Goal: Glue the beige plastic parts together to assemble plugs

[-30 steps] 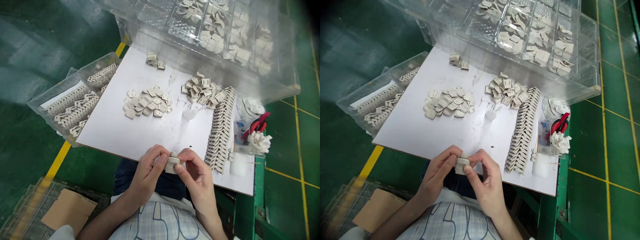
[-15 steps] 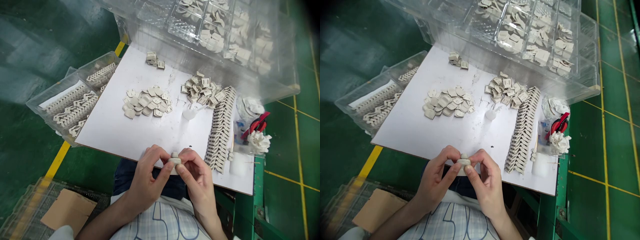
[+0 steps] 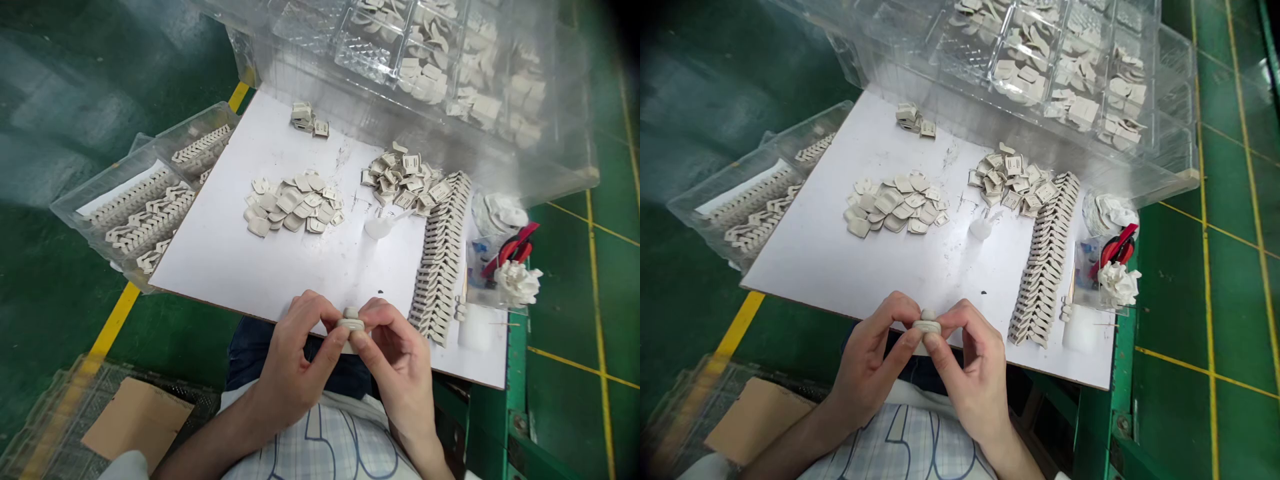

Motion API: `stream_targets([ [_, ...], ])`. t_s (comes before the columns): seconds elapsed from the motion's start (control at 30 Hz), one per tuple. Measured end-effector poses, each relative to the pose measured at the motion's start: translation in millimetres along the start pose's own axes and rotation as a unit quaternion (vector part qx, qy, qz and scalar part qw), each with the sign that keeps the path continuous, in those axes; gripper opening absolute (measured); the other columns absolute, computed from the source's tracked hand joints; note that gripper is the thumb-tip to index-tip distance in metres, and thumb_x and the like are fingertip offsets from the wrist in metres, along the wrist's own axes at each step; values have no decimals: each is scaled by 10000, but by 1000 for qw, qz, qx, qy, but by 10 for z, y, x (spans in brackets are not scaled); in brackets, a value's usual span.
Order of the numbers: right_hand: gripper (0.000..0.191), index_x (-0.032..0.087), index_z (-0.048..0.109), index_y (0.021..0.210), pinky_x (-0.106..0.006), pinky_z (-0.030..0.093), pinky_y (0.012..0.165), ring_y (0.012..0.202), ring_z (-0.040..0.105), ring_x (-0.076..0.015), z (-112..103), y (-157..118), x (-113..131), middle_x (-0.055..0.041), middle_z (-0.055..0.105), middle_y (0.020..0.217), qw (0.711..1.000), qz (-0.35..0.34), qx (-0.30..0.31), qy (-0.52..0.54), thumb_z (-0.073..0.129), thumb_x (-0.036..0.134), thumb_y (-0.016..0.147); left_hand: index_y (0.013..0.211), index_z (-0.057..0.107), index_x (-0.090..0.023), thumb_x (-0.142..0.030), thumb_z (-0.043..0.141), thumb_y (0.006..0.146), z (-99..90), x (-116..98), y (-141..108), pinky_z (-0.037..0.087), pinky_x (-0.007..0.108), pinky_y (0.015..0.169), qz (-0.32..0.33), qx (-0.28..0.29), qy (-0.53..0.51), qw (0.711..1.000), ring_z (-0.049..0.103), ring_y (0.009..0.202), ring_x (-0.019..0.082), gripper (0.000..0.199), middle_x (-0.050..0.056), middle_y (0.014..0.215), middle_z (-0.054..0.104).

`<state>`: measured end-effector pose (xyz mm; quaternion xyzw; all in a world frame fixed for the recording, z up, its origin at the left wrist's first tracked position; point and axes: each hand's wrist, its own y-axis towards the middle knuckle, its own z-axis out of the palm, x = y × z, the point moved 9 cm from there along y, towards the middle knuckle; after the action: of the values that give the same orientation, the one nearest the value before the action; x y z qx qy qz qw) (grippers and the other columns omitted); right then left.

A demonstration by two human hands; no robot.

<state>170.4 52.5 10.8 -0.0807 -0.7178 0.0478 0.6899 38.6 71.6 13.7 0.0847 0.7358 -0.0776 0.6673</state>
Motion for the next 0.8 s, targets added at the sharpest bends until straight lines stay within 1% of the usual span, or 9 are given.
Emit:
stream_targets([
  [0.13,76,256,645,895,-248,415,644,751,521,-121,27,3,9,33,575,803,1000,-7,13,-5,672,252,966,817,509,-233,-225,500,999,10,31,-3,383,327,728,-22,9,-12,1000,494,743,161,183,-24,770,521],
  [0.3,96,250,636,933,-263,431,680,778,529,-127,57,-23,87,26,574,823,994,-68,26,-86,653,159,960,742,484,-231,-314,540,971,28,217,5,381,337,738,-119,18,-47,992,471,749,174,249,-24,736,485],
  [0.37,107,248,638,946,-263,433,678,784,533,-126,60,-30,98,22,586,835,990,-81,33,-112,646,142,958,735,497,-229,-341,537,975,40,243,6,385,340,751,-139,32,-55,988,481,769,180,268,-17,744,495],
  [0.5,102,245,620,901,-264,434,684,776,533,-124,22,-12,65,30,572,817,993,-63,33,-96,650,172,964,779,540,-227,-346,445,1022,37,192,14,382,337,754,-128,53,-57,989,487,780,178,286,-11,783,517],
  [0.57,100,247,615,893,-264,434,683,775,533,-126,9,-3,43,32,566,812,995,-51,31,-82,651,191,968,780,538,-228,-336,404,1036,31,178,20,381,334,750,-123,52,-51,990,484,761,173,309,-14,776,518],
  [0.63,95,247,618,899,-263,434,682,773,534,-125,12,-4,40,33,568,810,994,-53,31,-86,651,191,968,772,541,-226,-331,447,1018,22,175,33,384,333,756,-119,46,-32,991,495,757,171,283,-17,769,532],
  [0.73,97,243,631,910,-263,431,691,780,534,-125,8,-16,68,29,579,820,990,-77,22,-120,653,163,958,780,568,-221,-307,532,973,18,161,57,388,331,772,-111,45,-7,993,531,785,175,214,-14,783,569],
  [0.8,92,243,633,903,-263,431,693,783,535,-126,-2,-17,58,28,582,825,990,-71,20,-117,658,173,957,786,575,-223,-295,497,991,16,141,66,385,329,768,-105,51,-6,993,529,781,172,231,-15,782,575],
])
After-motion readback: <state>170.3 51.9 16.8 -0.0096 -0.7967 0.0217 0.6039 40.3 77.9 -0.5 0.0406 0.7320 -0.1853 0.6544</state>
